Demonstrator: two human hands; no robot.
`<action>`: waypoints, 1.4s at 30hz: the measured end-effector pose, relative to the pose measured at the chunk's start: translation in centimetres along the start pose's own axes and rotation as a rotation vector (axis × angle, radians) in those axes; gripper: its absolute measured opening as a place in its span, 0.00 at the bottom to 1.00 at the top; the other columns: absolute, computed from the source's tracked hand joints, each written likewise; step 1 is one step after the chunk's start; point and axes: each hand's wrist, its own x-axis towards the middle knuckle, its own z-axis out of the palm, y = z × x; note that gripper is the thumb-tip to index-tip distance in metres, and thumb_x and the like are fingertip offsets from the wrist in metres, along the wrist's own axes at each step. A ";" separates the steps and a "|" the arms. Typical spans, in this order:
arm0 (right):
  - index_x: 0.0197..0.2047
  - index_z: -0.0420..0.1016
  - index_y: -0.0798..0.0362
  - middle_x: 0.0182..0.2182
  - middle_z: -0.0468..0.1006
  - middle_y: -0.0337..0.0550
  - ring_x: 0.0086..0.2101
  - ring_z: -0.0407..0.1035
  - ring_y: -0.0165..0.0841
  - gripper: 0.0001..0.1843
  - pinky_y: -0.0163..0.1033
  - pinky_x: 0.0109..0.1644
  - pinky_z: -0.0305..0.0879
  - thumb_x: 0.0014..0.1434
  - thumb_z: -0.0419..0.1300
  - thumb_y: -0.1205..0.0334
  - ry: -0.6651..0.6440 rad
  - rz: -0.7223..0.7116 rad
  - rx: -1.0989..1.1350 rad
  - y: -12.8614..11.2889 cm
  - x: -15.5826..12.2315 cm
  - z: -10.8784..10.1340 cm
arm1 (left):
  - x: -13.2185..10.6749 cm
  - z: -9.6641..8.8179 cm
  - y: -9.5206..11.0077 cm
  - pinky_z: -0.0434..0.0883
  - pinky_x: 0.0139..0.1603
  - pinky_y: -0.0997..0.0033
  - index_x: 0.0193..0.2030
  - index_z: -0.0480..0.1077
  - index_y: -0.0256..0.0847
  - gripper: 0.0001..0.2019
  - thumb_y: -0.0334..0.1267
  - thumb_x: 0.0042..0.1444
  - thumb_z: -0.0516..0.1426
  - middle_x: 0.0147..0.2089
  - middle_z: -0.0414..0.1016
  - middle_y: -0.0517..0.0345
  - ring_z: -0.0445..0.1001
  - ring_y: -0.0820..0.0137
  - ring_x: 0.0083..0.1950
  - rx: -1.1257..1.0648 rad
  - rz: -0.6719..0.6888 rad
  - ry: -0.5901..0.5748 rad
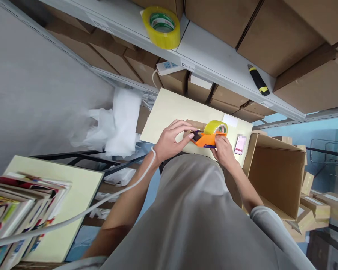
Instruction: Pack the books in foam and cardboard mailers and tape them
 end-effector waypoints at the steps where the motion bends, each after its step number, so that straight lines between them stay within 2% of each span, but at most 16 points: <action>1: 0.66 0.74 0.54 0.52 0.87 0.59 0.52 0.81 0.53 0.15 0.62 0.59 0.81 0.80 0.57 0.63 0.013 -0.014 -0.021 -0.1 0.1 -0.2 | 0.1 -0.1 0.3 0.80 0.61 0.54 0.55 0.85 0.47 0.11 0.44 0.78 0.61 0.52 0.88 0.50 0.84 0.60 0.55 0.017 0.019 -0.005; 8: 0.65 0.76 0.55 0.52 0.87 0.59 0.53 0.81 0.51 0.15 0.61 0.61 0.79 0.79 0.59 0.66 0.017 -0.051 -0.104 -0.2 0.6 -1.2 | 0.3 -0.6 0.8 0.80 0.57 0.54 0.50 0.84 0.46 0.09 0.38 0.78 0.60 0.48 0.88 0.51 0.83 0.61 0.51 0.112 0.107 -0.020; 12: 0.64 0.76 0.56 0.51 0.88 0.59 0.52 0.81 0.50 0.14 0.60 0.60 0.80 0.79 0.59 0.67 0.025 -0.078 -0.128 -0.4 0.6 -1.6 | 0.1 -0.6 0.9 0.80 0.55 0.53 0.51 0.83 0.46 0.07 0.36 0.75 0.61 0.48 0.87 0.51 0.82 0.60 0.50 0.140 0.110 -0.013; 18: 0.65 0.77 0.56 0.52 0.88 0.59 0.52 0.82 0.49 0.16 0.59 0.60 0.79 0.79 0.57 0.70 0.001 -0.076 -0.128 -0.5 0.7 -2.1 | 0.1 -0.8 1.2 0.80 0.53 0.53 0.49 0.84 0.48 0.10 0.30 0.70 0.62 0.47 0.85 0.53 0.81 0.60 0.49 0.188 0.156 -0.009; 22: 0.65 0.77 0.56 0.52 0.88 0.59 0.52 0.82 0.48 0.16 0.56 0.60 0.79 0.78 0.57 0.71 0.036 -0.125 -0.151 -0.7 0.6 -2.4 | 0.0 -1.1 1.8 0.80 0.55 0.50 0.48 0.83 0.48 0.11 0.28 0.65 0.63 0.52 0.85 0.52 0.82 0.58 0.52 0.212 0.161 0.004; 29: 0.65 0.77 0.56 0.54 0.88 0.59 0.55 0.82 0.47 0.16 0.57 0.61 0.80 0.80 0.56 0.69 -0.018 -0.128 -0.128 -1.2 0.3 -2.7 | 0.2 -1.5 2.4 0.79 0.56 0.53 0.50 0.81 0.47 0.06 0.33 0.74 0.61 0.48 0.86 0.53 0.82 0.60 0.50 0.169 0.149 -0.050; 35: 0.66 0.78 0.55 0.54 0.88 0.61 0.53 0.81 0.50 0.17 0.61 0.61 0.80 0.80 0.56 0.64 -0.081 -0.094 -0.088 -0.9 -0.1 -2.5 | 0.4 -1.6 1.2 0.79 0.57 0.53 0.49 0.81 0.48 0.07 0.44 0.78 0.62 0.49 0.85 0.51 0.82 0.59 0.52 0.164 0.102 -0.142; 39: 0.67 0.77 0.57 0.51 0.87 0.61 0.52 0.80 0.52 0.20 0.62 0.60 0.80 0.80 0.58 0.56 -0.110 -0.115 -0.036 -0.3 -0.6 -2.1 | 0.0 -1.2 0.1 0.79 0.55 0.55 0.48 0.81 0.47 0.08 0.45 0.79 0.62 0.46 0.85 0.51 0.82 0.59 0.50 0.136 0.102 -0.161; 42: 0.62 0.79 0.55 0.47 0.87 0.58 0.49 0.81 0.50 0.20 0.58 0.59 0.79 0.82 0.60 0.48 -0.137 -0.089 -0.030 -0.3 -0.5 -1.7 | -0.5 -0.7 -0.7 0.79 0.53 0.58 0.47 0.81 0.46 0.10 0.44 0.79 0.60 0.45 0.85 0.51 0.82 0.60 0.48 0.120 0.081 -0.126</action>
